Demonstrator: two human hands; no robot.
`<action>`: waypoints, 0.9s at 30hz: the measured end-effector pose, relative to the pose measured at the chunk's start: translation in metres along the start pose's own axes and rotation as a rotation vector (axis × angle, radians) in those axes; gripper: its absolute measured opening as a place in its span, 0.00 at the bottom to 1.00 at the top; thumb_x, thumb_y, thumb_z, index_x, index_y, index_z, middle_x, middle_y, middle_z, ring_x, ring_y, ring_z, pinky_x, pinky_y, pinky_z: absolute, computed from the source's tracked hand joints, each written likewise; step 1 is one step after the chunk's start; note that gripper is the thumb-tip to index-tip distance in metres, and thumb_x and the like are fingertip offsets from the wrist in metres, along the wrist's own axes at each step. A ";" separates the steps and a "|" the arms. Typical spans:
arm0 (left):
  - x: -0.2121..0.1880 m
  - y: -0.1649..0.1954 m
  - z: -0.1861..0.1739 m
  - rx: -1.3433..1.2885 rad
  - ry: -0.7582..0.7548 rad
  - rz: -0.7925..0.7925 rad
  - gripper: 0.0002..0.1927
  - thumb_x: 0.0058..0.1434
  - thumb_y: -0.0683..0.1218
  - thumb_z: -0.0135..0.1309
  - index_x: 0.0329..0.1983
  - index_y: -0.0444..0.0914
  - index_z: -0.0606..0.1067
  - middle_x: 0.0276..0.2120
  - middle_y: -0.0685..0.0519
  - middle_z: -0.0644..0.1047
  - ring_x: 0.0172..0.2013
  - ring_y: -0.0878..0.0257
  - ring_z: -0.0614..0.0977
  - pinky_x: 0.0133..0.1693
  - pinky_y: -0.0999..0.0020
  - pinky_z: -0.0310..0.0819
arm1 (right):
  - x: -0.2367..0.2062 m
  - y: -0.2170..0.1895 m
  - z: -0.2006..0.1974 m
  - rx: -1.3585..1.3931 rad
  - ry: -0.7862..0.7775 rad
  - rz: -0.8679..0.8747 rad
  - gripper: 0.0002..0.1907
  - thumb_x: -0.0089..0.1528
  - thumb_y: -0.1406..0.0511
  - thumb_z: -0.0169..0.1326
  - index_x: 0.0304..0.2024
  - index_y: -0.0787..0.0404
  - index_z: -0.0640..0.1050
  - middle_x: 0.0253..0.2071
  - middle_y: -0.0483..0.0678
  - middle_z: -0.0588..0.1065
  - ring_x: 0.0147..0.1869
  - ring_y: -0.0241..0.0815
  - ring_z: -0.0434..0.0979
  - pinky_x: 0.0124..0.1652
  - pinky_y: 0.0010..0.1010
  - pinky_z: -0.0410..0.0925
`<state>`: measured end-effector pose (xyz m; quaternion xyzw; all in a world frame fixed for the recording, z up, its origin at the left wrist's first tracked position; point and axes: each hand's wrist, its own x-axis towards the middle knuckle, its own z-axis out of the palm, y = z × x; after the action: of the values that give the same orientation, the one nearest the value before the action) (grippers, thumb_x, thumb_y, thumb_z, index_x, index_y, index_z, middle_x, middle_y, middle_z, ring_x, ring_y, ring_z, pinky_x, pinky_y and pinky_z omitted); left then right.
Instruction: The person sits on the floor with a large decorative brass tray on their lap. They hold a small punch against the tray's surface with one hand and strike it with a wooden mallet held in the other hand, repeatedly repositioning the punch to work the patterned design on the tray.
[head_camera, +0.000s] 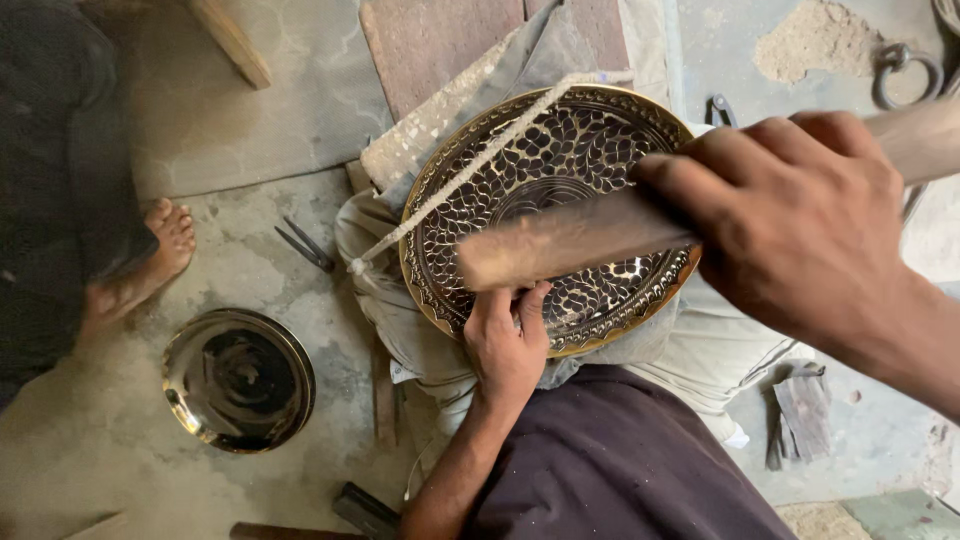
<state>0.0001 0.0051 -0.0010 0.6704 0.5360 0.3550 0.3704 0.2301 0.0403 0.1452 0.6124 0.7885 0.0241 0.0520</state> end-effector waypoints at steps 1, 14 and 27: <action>-0.001 0.000 0.000 -0.042 0.005 0.004 0.09 0.71 0.45 0.56 0.46 0.35 0.73 0.41 0.49 0.79 0.41 0.55 0.86 0.37 0.63 0.82 | -0.002 0.000 0.000 0.217 0.024 0.061 0.23 0.60 0.65 0.57 0.59 0.50 0.75 0.44 0.47 0.79 0.47 0.49 0.80 0.52 0.42 0.70; -0.005 -0.002 -0.001 0.111 0.027 0.062 0.11 0.71 0.47 0.56 0.50 0.35 0.76 0.41 0.45 0.79 0.40 0.47 0.84 0.40 0.56 0.77 | -0.011 0.003 -0.006 0.003 -0.026 -0.031 0.26 0.60 0.60 0.56 0.61 0.45 0.72 0.45 0.45 0.77 0.49 0.42 0.79 0.51 0.36 0.70; -0.006 -0.002 -0.001 0.055 0.012 0.082 0.10 0.72 0.46 0.56 0.50 0.36 0.73 0.42 0.48 0.79 0.43 0.51 0.84 0.42 0.58 0.79 | -0.009 0.001 -0.011 0.562 0.020 0.152 0.34 0.47 0.75 0.59 0.58 0.61 0.75 0.44 0.55 0.77 0.49 0.58 0.77 0.49 0.46 0.69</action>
<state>-0.0030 0.0000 -0.0025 0.6997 0.5196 0.3591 0.3339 0.2316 0.0323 0.1570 0.6598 0.7165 -0.1854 -0.1296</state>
